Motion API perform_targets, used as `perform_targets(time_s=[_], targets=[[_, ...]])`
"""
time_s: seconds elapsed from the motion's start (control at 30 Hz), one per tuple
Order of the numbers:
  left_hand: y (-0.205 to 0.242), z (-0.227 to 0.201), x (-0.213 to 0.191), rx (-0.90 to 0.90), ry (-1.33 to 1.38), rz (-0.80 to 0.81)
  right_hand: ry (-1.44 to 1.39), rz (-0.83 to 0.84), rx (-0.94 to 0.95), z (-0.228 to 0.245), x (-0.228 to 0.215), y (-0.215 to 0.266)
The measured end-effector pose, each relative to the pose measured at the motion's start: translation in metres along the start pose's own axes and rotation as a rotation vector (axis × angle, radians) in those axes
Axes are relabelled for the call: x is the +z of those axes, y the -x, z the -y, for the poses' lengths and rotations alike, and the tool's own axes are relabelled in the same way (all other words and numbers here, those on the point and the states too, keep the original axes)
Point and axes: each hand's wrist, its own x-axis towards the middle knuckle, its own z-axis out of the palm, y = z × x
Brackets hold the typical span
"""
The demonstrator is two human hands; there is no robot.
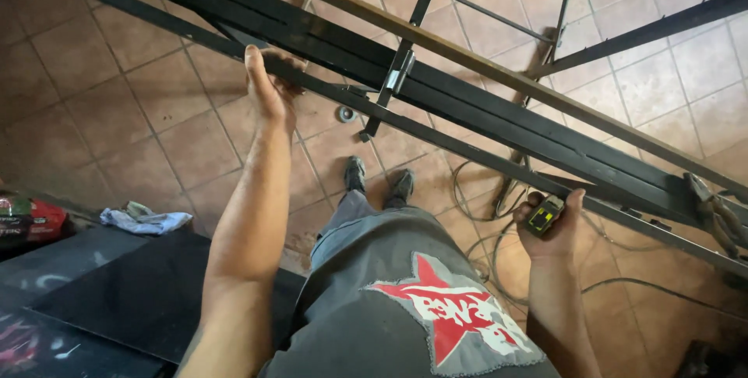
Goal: The person assembles a metal frame by positioning metal bars, measuring with a tape measure, and securing them with pliers and a metal rod. The person repeatedly adjusts the bars and checks alignment throughout the process.
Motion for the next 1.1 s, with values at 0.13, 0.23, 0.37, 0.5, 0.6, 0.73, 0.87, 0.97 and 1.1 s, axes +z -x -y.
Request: perform_targets(time_s=[0.13,0.23,0.37,0.5,0.6,0.73,0.87,0.97,1.1], targets=[[0.009,-0.005,0.007,-0.031,0.047,-0.113,-0.023,-0.106,-0.008,-0.002,0.007,0.004],[0.011,-0.008,0.007,-0.075,0.013,-0.204,-0.057,-0.138,-0.041,0.006,0.026,0.022],[0.013,-0.028,0.015,-0.124,0.019,-0.128,-0.075,-0.020,-0.198,0.031,0.035,0.036],[0.000,-0.045,0.046,-0.129,-0.017,-0.006,-0.037,-0.221,-0.208,0.066,0.105,0.043],[-0.014,-0.035,0.059,-0.156,-0.007,-0.012,-0.019,-0.192,-0.184,0.070,0.110,0.020],[-0.027,-0.034,0.063,-0.199,0.023,-0.021,-0.042,-0.180,-0.145,0.068,0.104,-0.014],[-0.035,-0.027,0.057,-0.232,-0.019,0.027,0.029,-0.271,-0.082,0.068,0.117,-0.011],[-0.041,-0.023,0.050,-0.272,-0.057,-0.009,0.097,-0.216,-0.082,0.066,0.107,-0.014],[-0.036,-0.032,0.049,-0.236,-0.102,0.128,0.076,-0.171,-0.072,0.066,0.096,-0.022]])
